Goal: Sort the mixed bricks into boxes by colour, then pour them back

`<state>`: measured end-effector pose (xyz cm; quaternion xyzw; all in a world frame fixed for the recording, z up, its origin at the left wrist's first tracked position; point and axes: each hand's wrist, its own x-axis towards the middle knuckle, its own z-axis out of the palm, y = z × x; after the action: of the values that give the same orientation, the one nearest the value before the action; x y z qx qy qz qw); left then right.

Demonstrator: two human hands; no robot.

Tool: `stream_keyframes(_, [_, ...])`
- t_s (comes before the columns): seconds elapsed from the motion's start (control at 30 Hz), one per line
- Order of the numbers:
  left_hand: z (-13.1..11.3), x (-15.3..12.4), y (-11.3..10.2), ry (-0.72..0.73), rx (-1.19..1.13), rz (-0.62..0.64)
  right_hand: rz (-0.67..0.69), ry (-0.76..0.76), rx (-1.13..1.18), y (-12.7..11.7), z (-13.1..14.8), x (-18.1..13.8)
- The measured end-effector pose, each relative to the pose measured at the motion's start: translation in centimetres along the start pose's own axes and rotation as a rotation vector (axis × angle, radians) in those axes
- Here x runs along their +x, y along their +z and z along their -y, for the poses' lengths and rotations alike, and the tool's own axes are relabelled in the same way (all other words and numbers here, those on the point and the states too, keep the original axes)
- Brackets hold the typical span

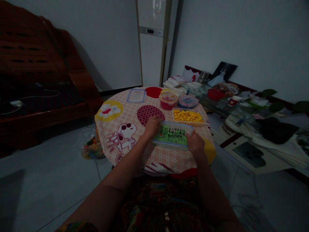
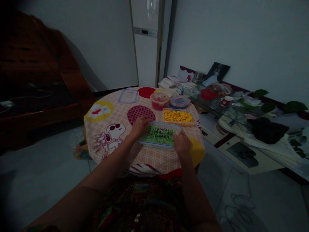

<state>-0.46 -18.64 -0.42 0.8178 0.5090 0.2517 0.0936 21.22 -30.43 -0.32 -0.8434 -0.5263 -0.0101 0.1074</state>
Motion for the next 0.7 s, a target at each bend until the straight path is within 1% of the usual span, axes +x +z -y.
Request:
stream_keyframes(0.07, [-0.3, 1.0, 0.1, 0.147, -0.039, 0.090, -0.095, -0.084, 0.027, 0.5, -0.3, -0.4])
stream_keyframes(0.1, [-0.5, 1.5, 0.2, 0.189, -0.046, 0.140, -0.145, -0.128, 0.035, 0.7, -0.4, -0.5])
stream_keyframes(0.17, [-1.1, 2.3, 0.3, 0.218, -0.015, 0.222, -0.217, -0.205, 0.041, 1.1, -0.5, -0.6])
stream_keyframes(0.23, [-1.8, 2.8, 0.6, 0.220, 0.063, 0.268, -0.251, -0.263, 0.047, 1.5, -0.5, -0.8])
stream_keyframes(0.3, [-2.5, 3.0, 0.9, 0.226, 0.144, 0.273, -0.262, -0.343, 0.064, 1.9, -0.6, -1.0])
stream_keyframes(0.37, [-2.9, 2.9, 1.2, 0.240, 0.192, 0.263, -0.256, -0.469, 0.089, 2.3, -0.7, -1.3])
stream_keyframes(0.43, [-3.2, 2.9, 1.4, 0.254, 0.211, 0.263, -0.233, -0.604, 0.106, 2.6, -1.0, -1.6])
stream_keyframes(0.5, [-3.3, 3.0, 1.4, 0.283, 0.215, 0.291, -0.206, -0.691, 0.109, 2.9, -1.4, -1.9])
stream_keyframes(0.6, [-3.3, 3.3, 1.5, 0.328, 0.195, 0.340, -0.182, -0.735, 0.098, 3.2, -1.8, -2.2])
stream_keyframes(0.7, [-3.5, 3.7, 1.5, 0.341, 0.171, 0.372, -0.177, -0.749, 0.086, 3.3, -1.8, -2.3])
